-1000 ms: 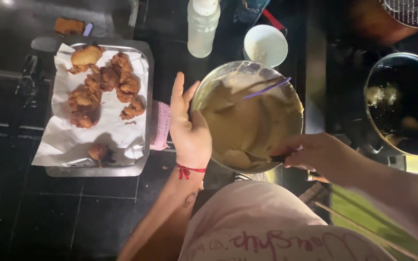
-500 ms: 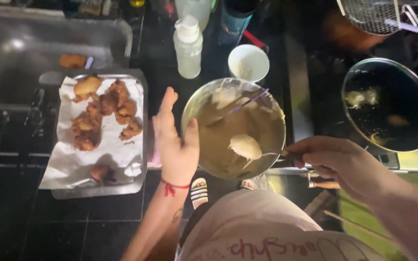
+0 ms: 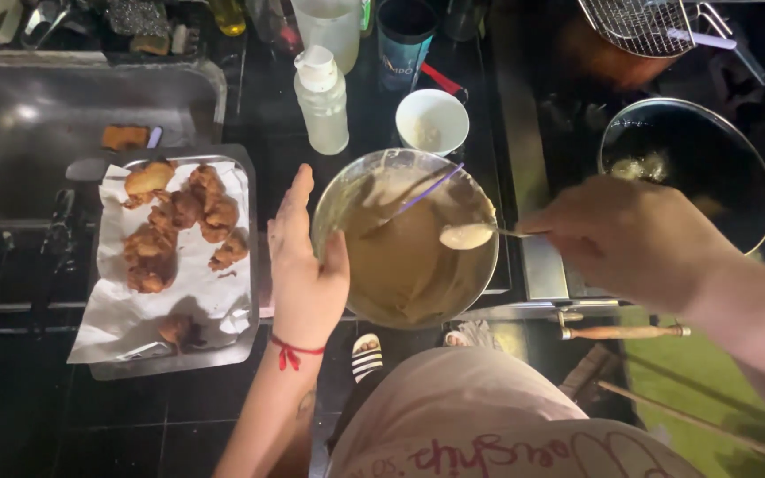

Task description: Frying batter in a pan of hot oil to make fritters

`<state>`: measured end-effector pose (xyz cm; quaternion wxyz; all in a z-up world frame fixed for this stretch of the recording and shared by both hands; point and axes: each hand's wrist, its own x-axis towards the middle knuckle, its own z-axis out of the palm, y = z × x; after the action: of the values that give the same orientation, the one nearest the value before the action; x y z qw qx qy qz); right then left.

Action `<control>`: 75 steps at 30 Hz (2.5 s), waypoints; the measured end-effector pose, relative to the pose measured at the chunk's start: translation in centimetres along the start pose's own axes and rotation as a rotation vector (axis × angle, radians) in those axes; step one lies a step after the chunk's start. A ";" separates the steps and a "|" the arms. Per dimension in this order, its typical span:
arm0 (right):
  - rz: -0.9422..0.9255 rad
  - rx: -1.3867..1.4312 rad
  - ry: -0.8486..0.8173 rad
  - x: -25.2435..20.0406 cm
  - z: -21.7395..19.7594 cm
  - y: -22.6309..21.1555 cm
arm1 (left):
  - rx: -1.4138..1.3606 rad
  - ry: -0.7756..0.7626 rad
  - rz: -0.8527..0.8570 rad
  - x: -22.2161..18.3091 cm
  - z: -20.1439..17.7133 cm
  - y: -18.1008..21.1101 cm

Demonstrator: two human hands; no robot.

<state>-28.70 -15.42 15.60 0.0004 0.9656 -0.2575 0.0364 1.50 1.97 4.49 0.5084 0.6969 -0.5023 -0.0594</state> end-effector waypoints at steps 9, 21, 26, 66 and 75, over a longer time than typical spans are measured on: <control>-0.517 -0.538 -0.076 4.3 7.8 -1.5 | -0.314 0.038 -0.216 -0.3 2.7 -1.6; -0.565 -0.592 -0.358 8.3 7.5 -3.3 | -0.413 0.106 -0.332 -0.2 3.1 -0.7; -0.631 -0.275 -0.426 7.2 6.1 -2.2 | -0.409 0.125 -0.339 -0.2 3.1 -0.8; -0.489 -0.460 -0.133 0.9 5.6 -2.4 | 0.000 -0.460 -0.313 10.9 4.1 -2.5; -0.494 -0.392 0.029 1.7 4.1 -2.9 | 0.073 -0.525 -0.127 11.2 5.4 -3.8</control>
<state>-25.45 -13.81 11.70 0.1990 0.9798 -0.0170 -0.0015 6.19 -10.18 3.83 0.3306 0.7057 -0.5739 -0.2518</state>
